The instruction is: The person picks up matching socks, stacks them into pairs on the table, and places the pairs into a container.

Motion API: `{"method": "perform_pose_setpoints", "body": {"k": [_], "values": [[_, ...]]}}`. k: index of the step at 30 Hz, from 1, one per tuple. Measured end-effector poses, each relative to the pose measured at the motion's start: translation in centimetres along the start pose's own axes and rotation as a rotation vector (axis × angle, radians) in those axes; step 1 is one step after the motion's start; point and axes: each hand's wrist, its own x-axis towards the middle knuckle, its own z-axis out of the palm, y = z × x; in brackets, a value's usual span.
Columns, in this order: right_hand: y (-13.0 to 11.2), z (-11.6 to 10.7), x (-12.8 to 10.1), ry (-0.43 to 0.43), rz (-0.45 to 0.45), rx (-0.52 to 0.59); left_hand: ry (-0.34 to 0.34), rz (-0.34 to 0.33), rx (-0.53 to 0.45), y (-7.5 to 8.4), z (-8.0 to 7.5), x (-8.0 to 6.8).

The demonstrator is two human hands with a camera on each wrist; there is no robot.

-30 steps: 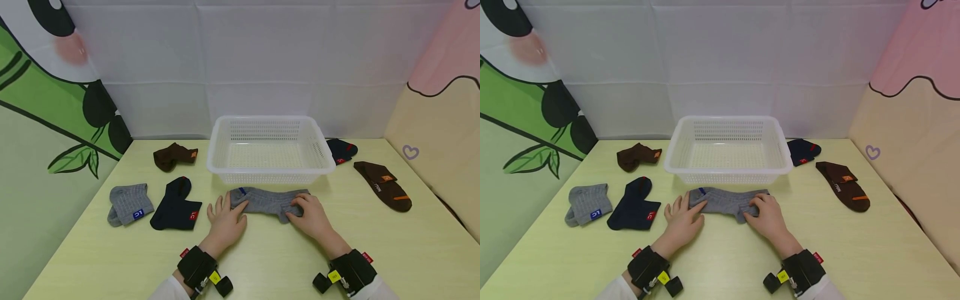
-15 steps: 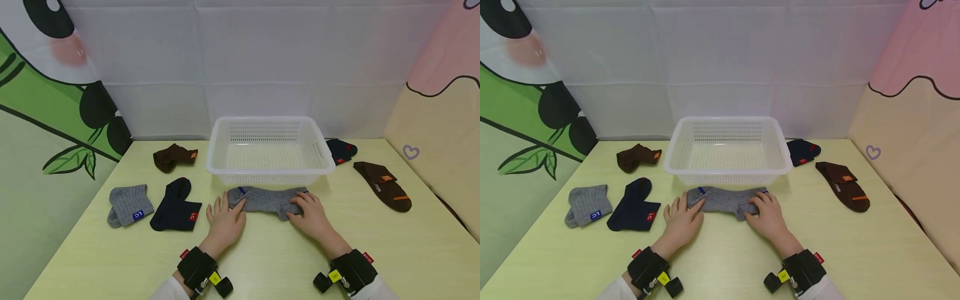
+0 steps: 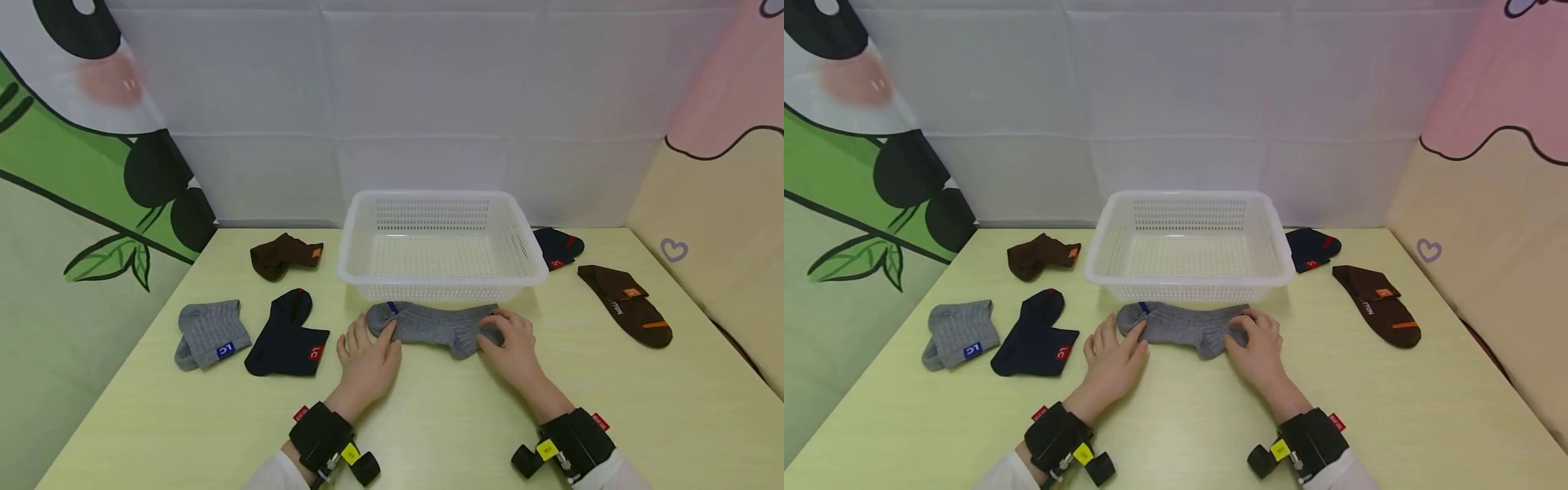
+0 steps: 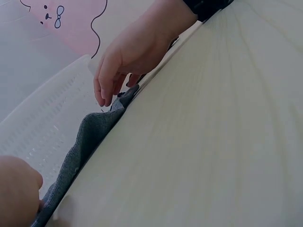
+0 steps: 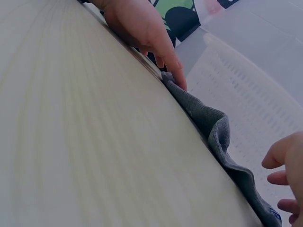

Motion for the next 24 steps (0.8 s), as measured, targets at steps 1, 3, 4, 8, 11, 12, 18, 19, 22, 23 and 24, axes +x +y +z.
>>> {"method": "perform_pose_setpoints", "body": {"k": [1, 3, 4, 8, 11, 12, 18, 19, 22, 23, 24], "values": [[-0.1, 0.0, 0.0, 0.010, 0.012, 0.011, 0.009, 0.001, -0.005, 0.0, 0.0, 0.0], [-0.1, -0.1, 0.0, 0.018, 0.028, 0.019, 0.031, 0.004, -0.024, -0.1, 0.1, 0.1], [-0.2, -0.1, 0.0, 0.021, 0.033, 0.021, 0.042, 0.004, -0.032, 0.0, 0.1, 0.1], [-0.2, -0.1, 0.0, 0.018, 0.049, 0.028, 0.069, -0.017, -0.074, 0.0, 0.1, 0.2], [-0.2, -0.1, 0.1, 0.017, 0.053, 0.041, 0.078, -0.020, -0.105, 0.2, -0.1, 0.3], [-0.2, -0.1, 0.1, 0.017, 0.054, 0.045, 0.085, -0.013, -0.116, 0.2, -0.3, 0.3], [-0.2, -0.1, 0.2, 0.014, 0.054, 0.054, 0.206, 0.060, -0.128, 0.3, -2.1, 0.6], [-0.1, -0.1, 0.2, 0.014, 0.053, 0.055, 0.227, 0.071, -0.125, 0.2, -2.7, 0.7], [-0.1, -0.1, 0.2, 0.018, 0.049, 0.057, 0.268, 0.085, -0.144, 0.0, -4.4, 0.9], [-0.1, -0.1, 0.2, 0.019, 0.048, 0.055, 0.270, 0.080, -0.151, -0.2, -5.0, 1.0], [-0.1, -0.1, 0.2, 0.017, 0.050, 0.054, 0.271, 0.071, -0.159, -0.3, -5.7, 1.1]]}}
